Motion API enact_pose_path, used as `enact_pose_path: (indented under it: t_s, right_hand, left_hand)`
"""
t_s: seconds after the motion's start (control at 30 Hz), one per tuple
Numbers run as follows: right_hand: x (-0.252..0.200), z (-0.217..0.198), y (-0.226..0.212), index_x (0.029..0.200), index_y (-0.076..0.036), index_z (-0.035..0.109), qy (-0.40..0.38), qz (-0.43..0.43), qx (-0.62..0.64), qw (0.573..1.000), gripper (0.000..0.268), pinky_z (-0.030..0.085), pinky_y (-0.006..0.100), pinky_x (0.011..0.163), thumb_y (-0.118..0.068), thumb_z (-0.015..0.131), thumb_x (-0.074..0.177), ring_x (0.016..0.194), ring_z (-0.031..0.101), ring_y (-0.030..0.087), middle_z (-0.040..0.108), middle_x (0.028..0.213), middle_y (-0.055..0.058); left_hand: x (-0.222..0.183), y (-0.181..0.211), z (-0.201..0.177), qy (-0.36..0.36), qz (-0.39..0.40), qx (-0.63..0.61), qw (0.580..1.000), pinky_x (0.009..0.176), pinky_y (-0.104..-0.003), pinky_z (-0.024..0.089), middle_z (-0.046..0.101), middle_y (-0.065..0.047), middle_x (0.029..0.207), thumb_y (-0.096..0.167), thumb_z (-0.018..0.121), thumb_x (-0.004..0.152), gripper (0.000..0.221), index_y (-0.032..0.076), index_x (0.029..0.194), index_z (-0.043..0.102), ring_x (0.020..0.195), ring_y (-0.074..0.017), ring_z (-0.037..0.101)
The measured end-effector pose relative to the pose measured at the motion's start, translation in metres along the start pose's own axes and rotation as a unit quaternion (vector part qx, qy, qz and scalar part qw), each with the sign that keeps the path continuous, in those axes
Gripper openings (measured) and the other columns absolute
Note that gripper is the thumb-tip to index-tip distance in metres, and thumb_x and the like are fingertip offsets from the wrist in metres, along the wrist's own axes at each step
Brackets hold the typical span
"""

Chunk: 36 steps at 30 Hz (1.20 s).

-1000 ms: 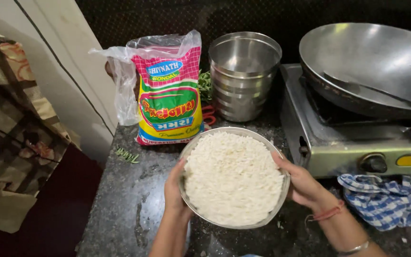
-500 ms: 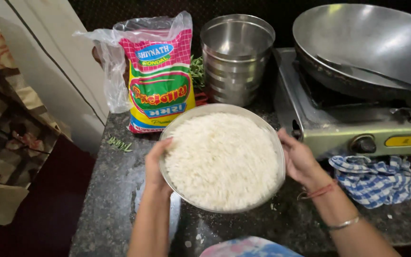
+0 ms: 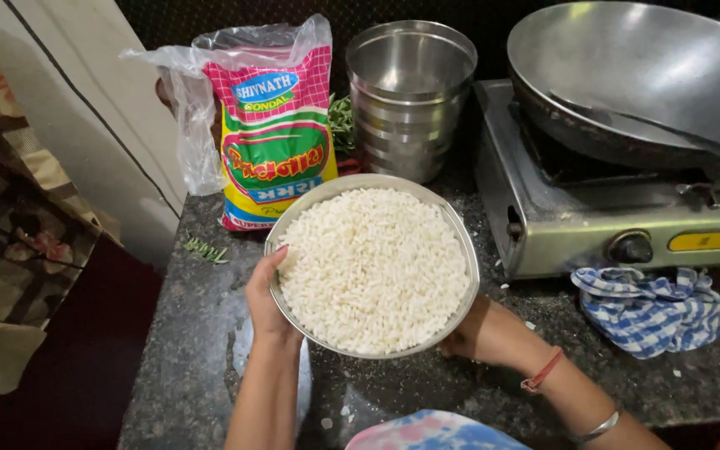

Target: The recorder uses scissors to cut open a bag of puffed rice and pours it into a stainless steel bowl.

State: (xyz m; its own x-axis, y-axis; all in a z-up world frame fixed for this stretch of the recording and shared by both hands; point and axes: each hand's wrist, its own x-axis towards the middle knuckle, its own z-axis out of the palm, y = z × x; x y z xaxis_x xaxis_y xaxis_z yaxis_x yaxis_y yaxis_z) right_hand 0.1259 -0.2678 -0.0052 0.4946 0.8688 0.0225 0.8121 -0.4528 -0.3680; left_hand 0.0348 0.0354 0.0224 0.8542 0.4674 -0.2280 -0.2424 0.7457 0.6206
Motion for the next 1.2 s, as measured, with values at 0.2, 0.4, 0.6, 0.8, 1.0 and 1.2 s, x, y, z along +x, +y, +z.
enact_pose_path:
  t_s: [0.2,0.4,0.6,0.8,1.0,1.2]
  right_hand:
    - [0.002,0.012,0.008,0.104,-0.011,0.075,-0.006,0.013,0.002,1.000,0.035,0.057,0.045,0.088,-0.022,0.081,0.071,0.097,0.070,0.035,0.075,0.103,0.014]
    - [0.000,-0.007,-0.010,0.099,-0.009,0.069,-0.116,0.114,0.031,0.986,0.031,0.058,0.041,0.084,-0.023,0.078,0.073,0.091,0.072,0.030,0.075,0.093,0.013]
    - [-0.014,-0.008,0.001,0.089,-0.013,0.072,-0.170,0.115,0.005,0.979,0.023,0.054,0.045,0.076,-0.019,0.079,0.069,0.087,0.070,0.028,0.073,0.081,0.007]
    - [-0.019,0.021,0.033,0.092,-0.012,0.075,-0.182,0.122,0.070,0.973,0.020,0.060,0.037,0.075,-0.008,0.073,0.072,0.084,0.075,0.022,0.077,0.087,0.007]
    - [-0.006,-0.007,-0.017,0.126,-0.014,0.066,-0.138,0.149,0.160,0.966,0.050,0.059,0.039,0.088,-0.016,0.075,0.077,0.098,0.074,0.030,0.073,0.111,0.012]
    - [-0.005,0.057,0.009,0.121,-0.006,0.068,-0.005,-0.052,0.088,0.995,0.046,0.051,0.045,0.098,-0.014,0.078,0.077,0.114,0.064,0.040,0.069,0.123,0.020]
  left_hand:
    - [0.004,-0.007,-0.009,0.004,-0.001,0.005,1.000,0.094,-0.042,0.056,0.074,-0.018,0.116,0.028,0.061,0.085,0.050,-0.003,0.124,0.065,0.102,-0.0309,0.072]
    - [0.002,-0.008,-0.010,0.018,-0.007,0.001,1.000,0.092,-0.041,0.057,0.074,-0.018,0.114,0.027,0.060,0.085,0.048,-0.003,0.122,0.066,0.100,-0.0302,0.072]
    - [-0.007,-0.005,-0.011,0.025,-0.011,-0.006,1.000,0.092,-0.041,0.057,0.074,-0.018,0.115,0.028,0.060,0.087,0.048,-0.004,0.122,0.065,0.101,-0.0301,0.072]
    - [-0.005,-0.007,-0.012,0.037,-0.020,-0.003,0.999,0.091,-0.041,0.057,0.074,-0.018,0.115,0.029,0.060,0.086,0.049,-0.004,0.123,0.065,0.100,-0.0302,0.072]
    - [-0.005,-0.010,-0.014,0.030,-0.015,-0.001,0.999,0.091,-0.041,0.057,0.074,-0.019,0.114,0.028,0.060,0.087,0.049,-0.005,0.123,0.065,0.099,-0.0306,0.073]
    - [-0.001,-0.019,-0.024,0.023,0.000,0.003,1.000,0.091,-0.041,0.057,0.073,-0.019,0.115,0.026,0.060,0.087,0.048,-0.005,0.123,0.064,0.100,-0.0306,0.072]
